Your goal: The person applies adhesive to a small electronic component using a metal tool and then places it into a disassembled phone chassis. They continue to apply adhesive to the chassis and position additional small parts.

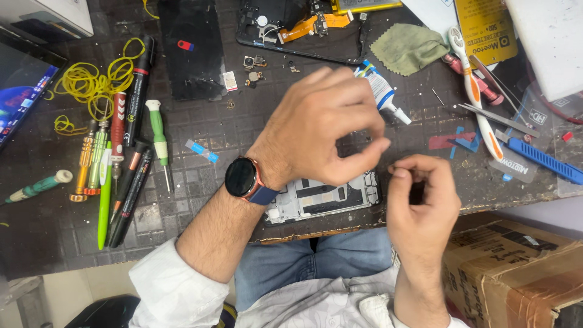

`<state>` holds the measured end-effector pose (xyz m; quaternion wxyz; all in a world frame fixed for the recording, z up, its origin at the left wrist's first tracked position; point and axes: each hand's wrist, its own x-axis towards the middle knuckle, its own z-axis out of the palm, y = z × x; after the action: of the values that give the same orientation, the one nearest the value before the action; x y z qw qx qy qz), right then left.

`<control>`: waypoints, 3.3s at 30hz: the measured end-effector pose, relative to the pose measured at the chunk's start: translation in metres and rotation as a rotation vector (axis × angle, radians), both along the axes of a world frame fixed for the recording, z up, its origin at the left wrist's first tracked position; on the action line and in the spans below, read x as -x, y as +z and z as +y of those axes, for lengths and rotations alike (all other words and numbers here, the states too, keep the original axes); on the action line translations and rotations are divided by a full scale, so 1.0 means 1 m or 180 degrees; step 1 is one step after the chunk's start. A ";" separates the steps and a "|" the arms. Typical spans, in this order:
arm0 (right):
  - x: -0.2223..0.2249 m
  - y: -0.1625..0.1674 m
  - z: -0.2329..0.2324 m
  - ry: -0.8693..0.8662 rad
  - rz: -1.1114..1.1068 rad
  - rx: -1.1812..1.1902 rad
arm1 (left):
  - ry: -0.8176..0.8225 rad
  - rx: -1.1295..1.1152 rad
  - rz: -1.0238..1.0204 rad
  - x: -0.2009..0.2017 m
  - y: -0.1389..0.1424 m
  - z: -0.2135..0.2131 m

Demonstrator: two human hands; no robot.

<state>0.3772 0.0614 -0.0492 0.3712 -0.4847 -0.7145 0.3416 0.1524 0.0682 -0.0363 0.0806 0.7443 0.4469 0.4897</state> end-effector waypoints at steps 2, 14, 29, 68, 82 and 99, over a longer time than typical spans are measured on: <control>-0.005 -0.003 0.000 0.0027 0.0469 0.0209 | -0.0194 0.0111 0.0009 -0.005 0.000 0.001; -0.008 0.000 -0.003 -0.0385 0.0778 0.0524 | -0.0652 0.0988 -0.0400 -0.021 0.001 -0.002; -0.007 0.011 -0.004 0.0134 -0.0580 -0.1255 | -0.0907 0.1309 -0.1015 -0.020 0.002 -0.002; 0.004 0.032 0.014 0.0775 -0.1454 -0.0568 | -0.0356 0.1212 -0.0033 -0.011 -0.013 0.002; 0.011 0.036 0.007 0.0545 -0.1361 -0.0296 | -0.0440 0.1289 0.0113 -0.010 -0.011 0.001; 0.004 0.015 -0.021 0.0774 -0.1557 -0.0844 | -0.0637 0.1591 0.0154 -0.004 -0.005 0.000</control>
<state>0.3733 0.0408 -0.0347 0.2044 -0.4108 -0.8739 0.1604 0.1562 0.0687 -0.0412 0.2992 0.7533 0.4799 0.3358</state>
